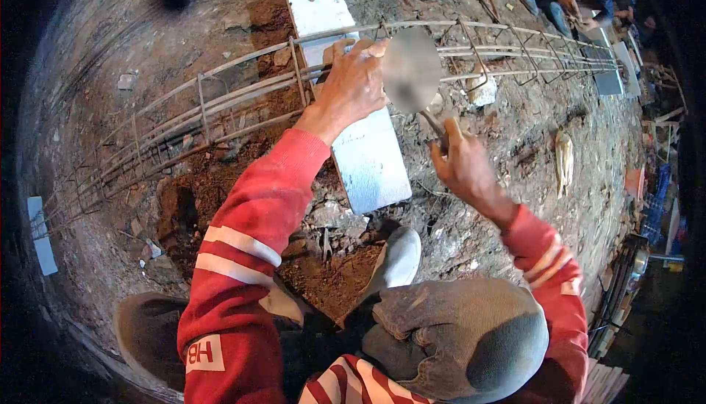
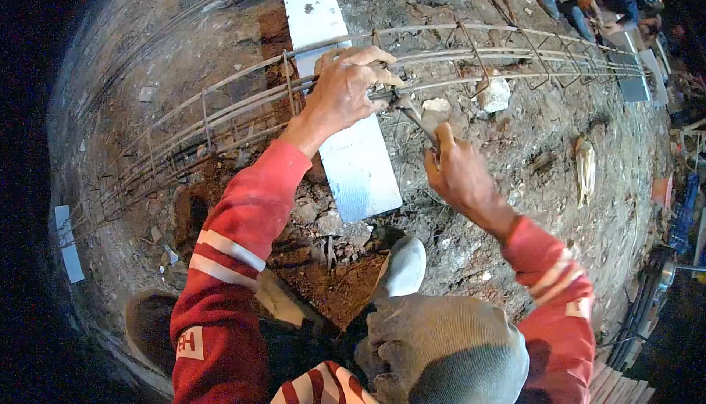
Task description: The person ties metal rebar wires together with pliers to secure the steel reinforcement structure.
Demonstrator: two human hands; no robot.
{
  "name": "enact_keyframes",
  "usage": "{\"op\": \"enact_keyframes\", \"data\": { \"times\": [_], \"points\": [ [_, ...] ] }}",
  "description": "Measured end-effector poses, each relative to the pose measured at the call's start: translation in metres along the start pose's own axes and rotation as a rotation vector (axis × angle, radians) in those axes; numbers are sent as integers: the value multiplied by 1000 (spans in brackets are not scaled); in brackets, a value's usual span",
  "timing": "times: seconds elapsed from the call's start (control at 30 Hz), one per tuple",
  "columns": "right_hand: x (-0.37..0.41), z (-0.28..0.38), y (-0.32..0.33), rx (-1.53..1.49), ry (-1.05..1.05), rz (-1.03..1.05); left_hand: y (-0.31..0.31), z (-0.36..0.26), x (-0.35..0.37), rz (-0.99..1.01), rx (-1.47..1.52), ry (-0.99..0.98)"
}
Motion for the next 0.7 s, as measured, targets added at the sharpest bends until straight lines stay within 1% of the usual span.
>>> {"op": "enact_keyframes", "data": {
  "times": [0.03,0.07,0.1,0.17,0.23,0.33,0.37,0.43,0.47,0.5,0.53,0.57,0.6,0.63,0.7],
  "points": [
    [2,-6,-15,-72,19,-71,-1,2,-1,8,-7,-1],
    [2,-9,-28,-141,-22,-130,-2,2,-1,12,2,-1],
    [3,-16,-41,-152,-25,-126,-3,3,0,14,11,-3],
    [2,-19,-51,-166,-31,-245,-2,2,-2,3,-3,-29],
    [13,-11,-42,-203,-44,-253,2,-1,-2,-45,-4,-38],
    [23,3,-28,-243,-119,-99,1,-1,-1,-82,-17,-59],
    [21,2,-20,-243,-120,-94,0,0,-1,-79,-16,-55],
    [19,-5,-29,-1242,-493,594,-2,2,0,-86,21,-68],
    [22,-17,-30,-1857,-926,907,0,1,0,-93,23,-64],
    [28,-26,-40,-1848,-931,906,0,-1,1,-79,24,-51],
    [30,-34,-51,-1788,-774,913,1,-1,-1,-73,22,-41],
    [25,-29,-49,-1721,-620,921,3,-1,-2,-90,22,-35],
    [25,-34,-41,-1416,-575,957,3,-1,-1,-85,20,-29],
    [24,-33,-31,-1392,-578,968,3,-1,0,-83,20,-19],
    [17,-31,4,-728,-418,575,-1,4,0,-90,61,13]
  ]
}}
Point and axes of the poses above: each hand's wrist, its own x-axis away from the middle knuckle, its own y-axis out of the back of the hand, z = x × y, the point moved 5 cm from there along -x, towards the middle knuckle, and after that the axes turned 10 degrees about -z, right-handed, at the moved point
